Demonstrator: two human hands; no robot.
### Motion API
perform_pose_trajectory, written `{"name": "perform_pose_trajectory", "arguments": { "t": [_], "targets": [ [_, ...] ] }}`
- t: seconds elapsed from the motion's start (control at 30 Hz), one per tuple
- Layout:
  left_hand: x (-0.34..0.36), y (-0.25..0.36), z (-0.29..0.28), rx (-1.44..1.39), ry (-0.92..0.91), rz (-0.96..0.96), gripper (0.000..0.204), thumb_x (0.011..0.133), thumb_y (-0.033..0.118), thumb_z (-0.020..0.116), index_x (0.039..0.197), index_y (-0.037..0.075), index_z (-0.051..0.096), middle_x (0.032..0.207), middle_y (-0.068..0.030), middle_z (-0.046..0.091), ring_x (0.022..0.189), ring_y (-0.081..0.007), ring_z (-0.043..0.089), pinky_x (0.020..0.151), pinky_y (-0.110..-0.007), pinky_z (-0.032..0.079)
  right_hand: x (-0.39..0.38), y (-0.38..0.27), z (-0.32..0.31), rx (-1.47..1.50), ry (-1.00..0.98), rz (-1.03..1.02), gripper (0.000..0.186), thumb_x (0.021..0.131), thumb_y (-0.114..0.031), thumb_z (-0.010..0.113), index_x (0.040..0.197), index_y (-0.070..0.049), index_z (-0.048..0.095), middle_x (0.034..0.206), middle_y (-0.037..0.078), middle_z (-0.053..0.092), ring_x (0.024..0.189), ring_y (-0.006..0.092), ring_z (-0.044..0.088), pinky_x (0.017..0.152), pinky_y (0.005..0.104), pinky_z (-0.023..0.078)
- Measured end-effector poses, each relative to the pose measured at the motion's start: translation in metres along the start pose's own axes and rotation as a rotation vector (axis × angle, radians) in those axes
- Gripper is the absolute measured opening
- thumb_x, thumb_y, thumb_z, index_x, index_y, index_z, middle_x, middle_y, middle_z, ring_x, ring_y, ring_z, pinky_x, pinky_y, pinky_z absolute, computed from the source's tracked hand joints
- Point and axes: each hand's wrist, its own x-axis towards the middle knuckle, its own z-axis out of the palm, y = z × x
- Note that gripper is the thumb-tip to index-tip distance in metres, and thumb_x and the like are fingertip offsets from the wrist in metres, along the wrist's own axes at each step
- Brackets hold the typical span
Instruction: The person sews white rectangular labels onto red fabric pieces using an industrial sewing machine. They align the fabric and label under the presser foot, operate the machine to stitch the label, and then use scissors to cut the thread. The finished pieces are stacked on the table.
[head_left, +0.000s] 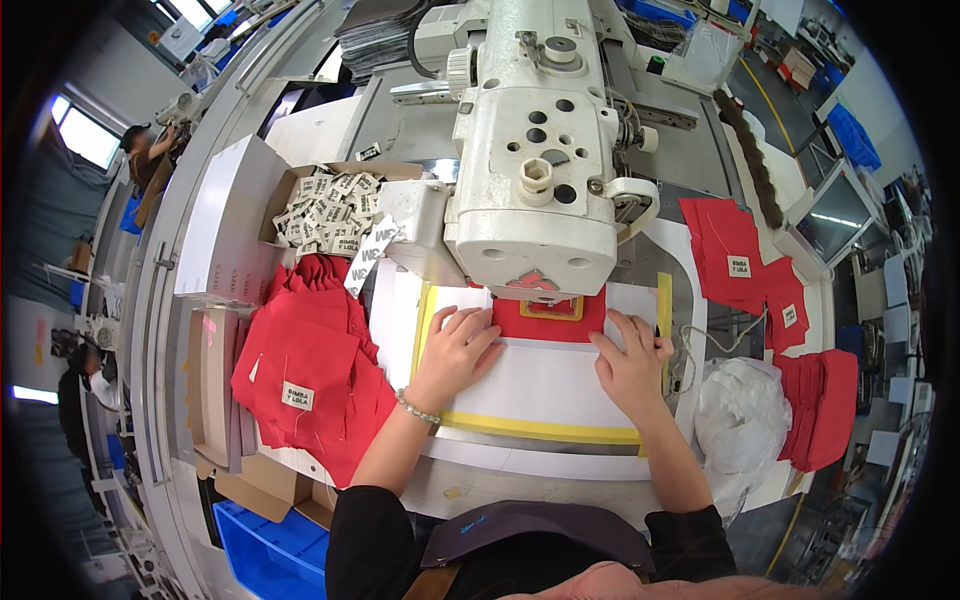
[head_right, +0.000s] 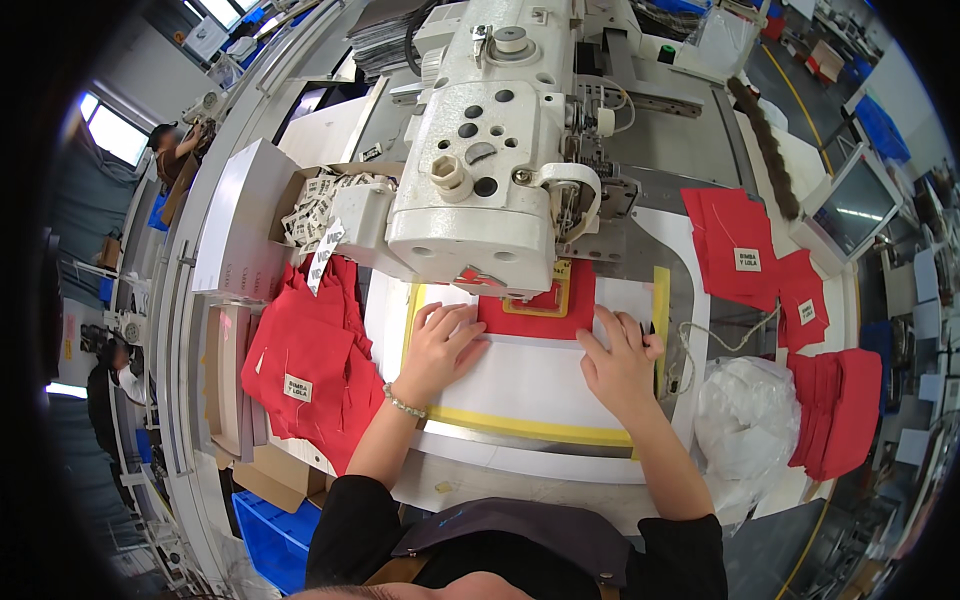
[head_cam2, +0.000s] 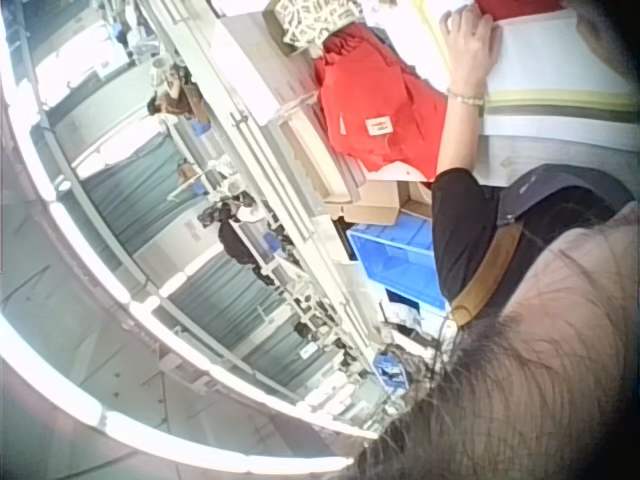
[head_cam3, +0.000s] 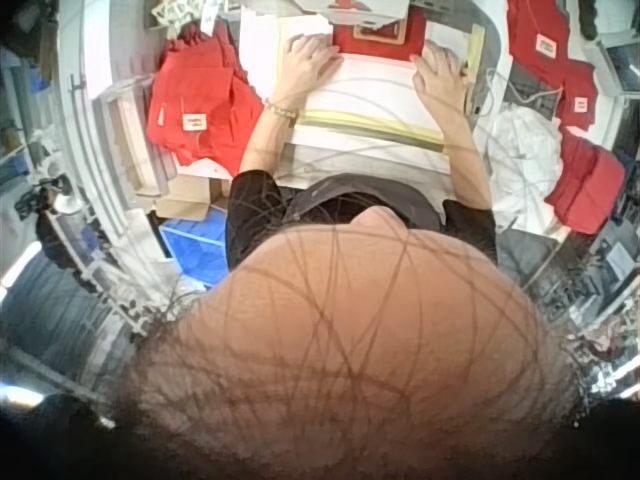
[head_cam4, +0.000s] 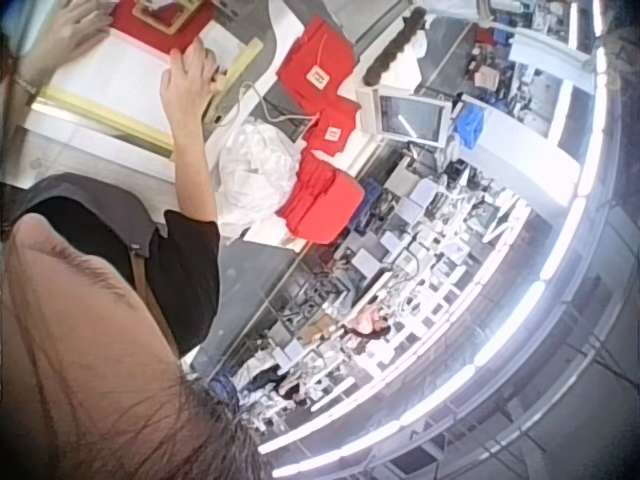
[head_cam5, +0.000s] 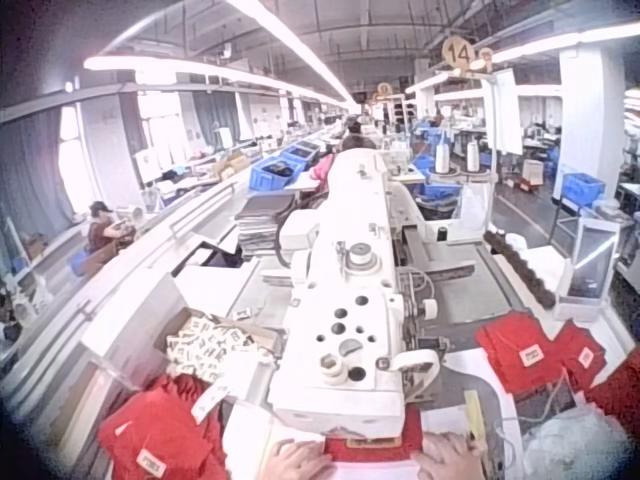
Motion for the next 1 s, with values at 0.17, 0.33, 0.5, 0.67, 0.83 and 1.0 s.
{"name": "perform_pose_trajectory", "arguments": {
  "t": [0.17,0.33,0.5,0.67,0.83,1.0],
  "targets": [
    [-0.001,-0.001,0.001,0.007,0.002,0.009,0.019,0.078,0.018,0.075,0.093,0.010,0.068,0.110,-0.0060,0.064,0.106,-0.0213,0.061,0.097,-0.044,0.042,-0.002,0.002,0.004,-0.023,0.044,-0.030,0.030,0.067,-0.013,0.067,0.096,-0.020,0.069,0.124,0.000,0.058,0.113,0.0173,0.053,0.088,0.0406,0.023],
    [-0.003,-0.001,0.002,0.011,0.015,0.017,0.017,0.079,0.018,0.075,0.092,0.010,0.067,0.110,-0.0060,0.064,0.105,-0.0214,0.061,0.097,-0.044,0.042,0.001,-0.001,0.001,-0.023,0.073,-0.047,0.023,0.069,-0.015,0.069,0.092,-0.019,0.068,0.116,-0.002,0.063,0.109,0.0165,0.055,0.087,0.0402,0.023],
    [-0.001,0.000,0.002,0.011,0.004,0.023,0.019,0.079,0.018,0.074,0.095,0.010,0.066,0.113,-0.0067,0.064,0.107,-0.0220,0.060,0.098,-0.044,0.042,0.009,-0.006,-0.001,0.029,0.101,-0.002,0.018,0.074,-0.018,0.070,0.092,-0.015,0.067,0.113,-0.002,0.065,0.108,0.0171,0.055,0.086,0.0400,0.024],
    [-0.001,0.003,0.003,0.018,-0.030,0.053,0.025,0.080,0.020,0.073,0.102,0.009,0.066,0.118,-0.0073,0.062,0.114,-0.0222,0.057,0.099,-0.045,0.040,0.020,-0.010,0.003,0.015,0.085,0.016,0.020,0.076,-0.017,0.069,0.095,-0.014,0.066,0.112,-0.001,0.065,0.109,0.0177,0.054,0.085,0.0402,0.025],
    [0.002,0.007,0.000,0.043,-0.086,0.008,0.031,0.080,0.025,0.072,0.107,0.010,0.064,0.125,-0.0073,0.059,0.121,-0.0220,0.053,0.102,-0.045,0.035,0.026,-0.006,0.006,-0.028,0.044,0.037,0.023,0.075,-0.016,0.068,0.098,-0.015,0.065,0.110,-0.001,0.060,0.109,0.0182,0.051,0.086,0.0405,0.025],
    [0.001,0.008,-0.001,0.059,-0.107,-0.032,0.036,0.079,0.027,0.072,0.109,0.011,0.063,0.128,-0.0083,0.057,0.124,-0.0220,0.051,0.103,-0.045,0.032,0.026,-0.003,0.008,-0.042,0.053,0.038,0.027,0.075,-0.016,0.067,0.101,-0.016,0.065,0.116,0.000,0.056,0.110,0.0192,0.050,0.086,0.0403,0.025]
  ]
}}
